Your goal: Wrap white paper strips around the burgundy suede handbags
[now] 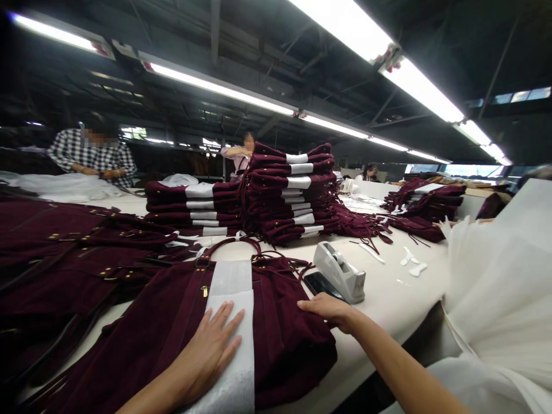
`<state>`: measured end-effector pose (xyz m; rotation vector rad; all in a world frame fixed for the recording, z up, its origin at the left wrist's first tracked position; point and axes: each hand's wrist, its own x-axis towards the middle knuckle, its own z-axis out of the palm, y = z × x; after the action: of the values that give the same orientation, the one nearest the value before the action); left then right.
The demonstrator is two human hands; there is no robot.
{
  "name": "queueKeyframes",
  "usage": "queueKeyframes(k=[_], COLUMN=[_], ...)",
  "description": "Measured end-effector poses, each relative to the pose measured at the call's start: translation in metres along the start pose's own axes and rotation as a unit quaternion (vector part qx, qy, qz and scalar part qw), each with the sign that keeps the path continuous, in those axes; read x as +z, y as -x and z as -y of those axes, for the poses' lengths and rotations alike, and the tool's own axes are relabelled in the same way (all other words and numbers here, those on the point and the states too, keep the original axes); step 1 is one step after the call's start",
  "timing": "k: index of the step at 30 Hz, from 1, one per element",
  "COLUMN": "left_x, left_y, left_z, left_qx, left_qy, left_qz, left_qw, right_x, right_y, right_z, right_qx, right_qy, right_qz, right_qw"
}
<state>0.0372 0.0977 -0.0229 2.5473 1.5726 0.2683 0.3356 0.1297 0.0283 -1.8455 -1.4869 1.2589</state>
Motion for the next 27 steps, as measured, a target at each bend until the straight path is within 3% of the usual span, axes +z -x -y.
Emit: queueKeyframes(k=[3,6,14,17,21,24,27], left_x=[0.003,0.007,0.004,0.0,0.005,0.012,0.017], left_y=[-0.002,-0.004,-0.004,-0.005,-0.01,-0.016,-0.018], left_z=[0.002,0.005,0.003,0.0,0.004,0.012,0.019], left_qx=[0.003,0.004,-0.002,-0.008,-0.018,-0.022,-0.001], left_qy=[-0.012,-0.028,-0.043,-0.052,-0.075,-0.08,-0.07], left_qz=[0.002,0.009,0.02,0.037,0.052,0.048,0.029], left_qw=[1.0,1.0,0.999,0.998,0.996,0.995,0.997], right_x=[-0.01,-0.011,0.016,0.012,-0.006,-0.017,-0.018], right_y=[0.021,0.027,0.014,0.0,-0.011,0.0,0.011], right_z=[0.001,-0.005,-0.06,-0.068,-0.042,0.002,0.049], right_qx=[0.0,-0.012,-0.011,-0.04,-0.115,-0.136,-0.132], right_qy=[0.002,-0.022,-0.145,-0.109,0.13,0.321,0.403], right_qz=[0.043,0.023,-0.027,-0.05,-0.088,-0.049,-0.014], right_qw=[0.999,0.999,0.989,0.992,0.981,0.936,0.906])
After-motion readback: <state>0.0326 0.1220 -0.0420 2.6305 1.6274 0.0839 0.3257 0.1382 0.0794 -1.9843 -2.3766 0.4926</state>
